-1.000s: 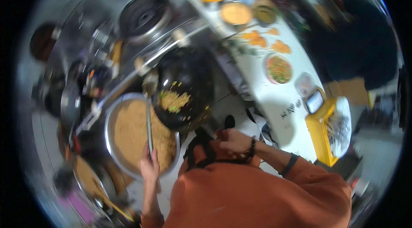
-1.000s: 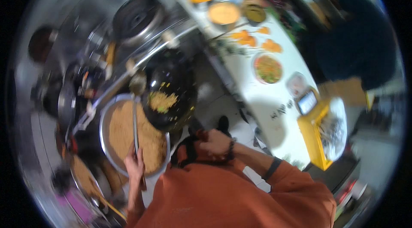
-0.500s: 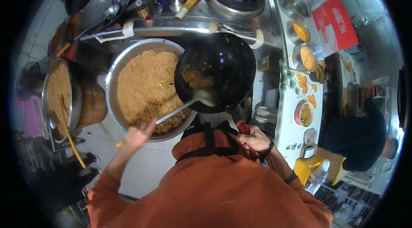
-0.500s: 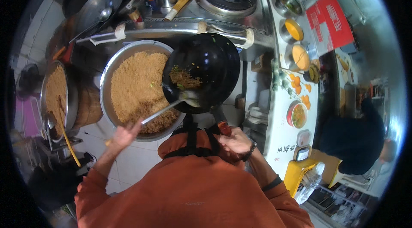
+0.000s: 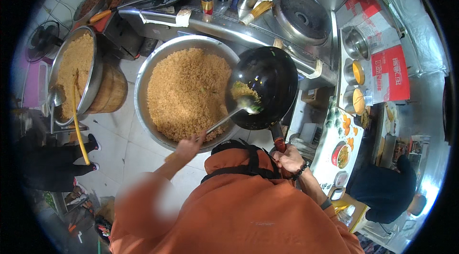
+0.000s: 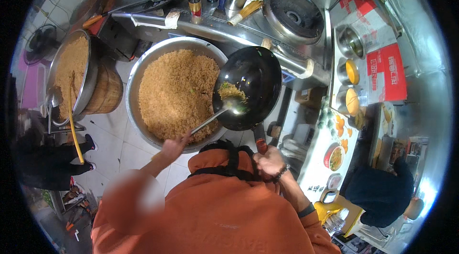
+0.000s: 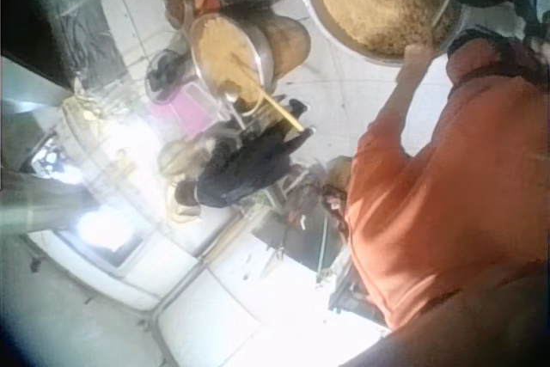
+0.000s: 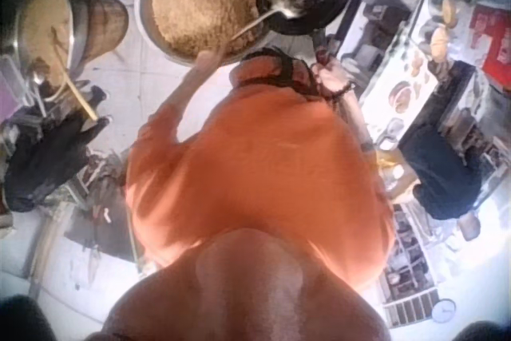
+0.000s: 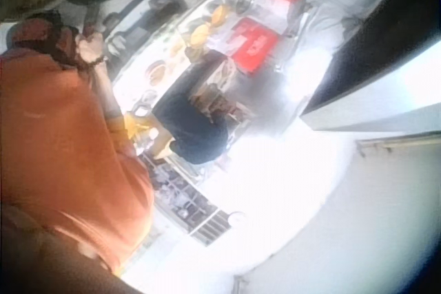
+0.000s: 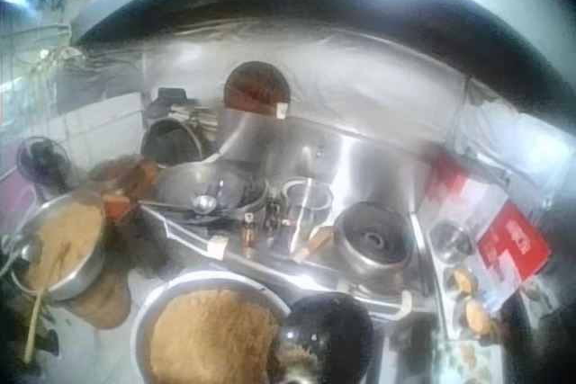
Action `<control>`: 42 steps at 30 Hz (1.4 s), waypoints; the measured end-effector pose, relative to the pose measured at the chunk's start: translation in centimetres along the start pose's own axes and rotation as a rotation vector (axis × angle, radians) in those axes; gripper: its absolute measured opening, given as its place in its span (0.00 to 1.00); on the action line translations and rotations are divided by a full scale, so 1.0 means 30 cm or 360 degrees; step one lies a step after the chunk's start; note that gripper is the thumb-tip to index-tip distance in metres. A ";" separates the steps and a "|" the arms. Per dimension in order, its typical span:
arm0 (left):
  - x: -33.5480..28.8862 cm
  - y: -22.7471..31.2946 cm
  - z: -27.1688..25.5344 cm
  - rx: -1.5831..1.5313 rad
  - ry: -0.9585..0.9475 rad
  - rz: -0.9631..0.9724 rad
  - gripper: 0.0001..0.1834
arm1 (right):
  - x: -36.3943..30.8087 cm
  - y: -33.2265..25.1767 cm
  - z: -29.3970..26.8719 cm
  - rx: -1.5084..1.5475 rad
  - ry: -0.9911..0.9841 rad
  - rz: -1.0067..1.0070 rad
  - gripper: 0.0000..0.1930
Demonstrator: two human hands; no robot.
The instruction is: The person stirs a mixture in a wok, then scrapes the cooked contents into a large metal bowl. The person then uses a cleaver to repeatedly chop and mince a pile of cooked meat on a cutting board, gathering the minced meat into a container.
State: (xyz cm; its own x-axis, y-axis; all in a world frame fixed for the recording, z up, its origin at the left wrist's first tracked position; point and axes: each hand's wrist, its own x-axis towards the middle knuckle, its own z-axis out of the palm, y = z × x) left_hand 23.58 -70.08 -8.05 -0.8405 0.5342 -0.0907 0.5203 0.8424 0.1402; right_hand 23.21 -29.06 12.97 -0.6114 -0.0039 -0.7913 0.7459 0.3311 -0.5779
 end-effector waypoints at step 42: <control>0.065 0.184 -0.046 -0.0584 0.0122 -0.0957 0.29 | 0.026 -0.224 -0.216 -0.1515 0.0034 -0.0633 0.21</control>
State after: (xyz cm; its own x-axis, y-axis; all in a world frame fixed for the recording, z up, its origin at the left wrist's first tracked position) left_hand 24.62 -64.48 -6.08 -0.9814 -0.0340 -0.1891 -0.1107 0.9043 0.4122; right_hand 16.01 -25.17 17.53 -0.7797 -0.2630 -0.5683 -0.0240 0.9194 -0.3926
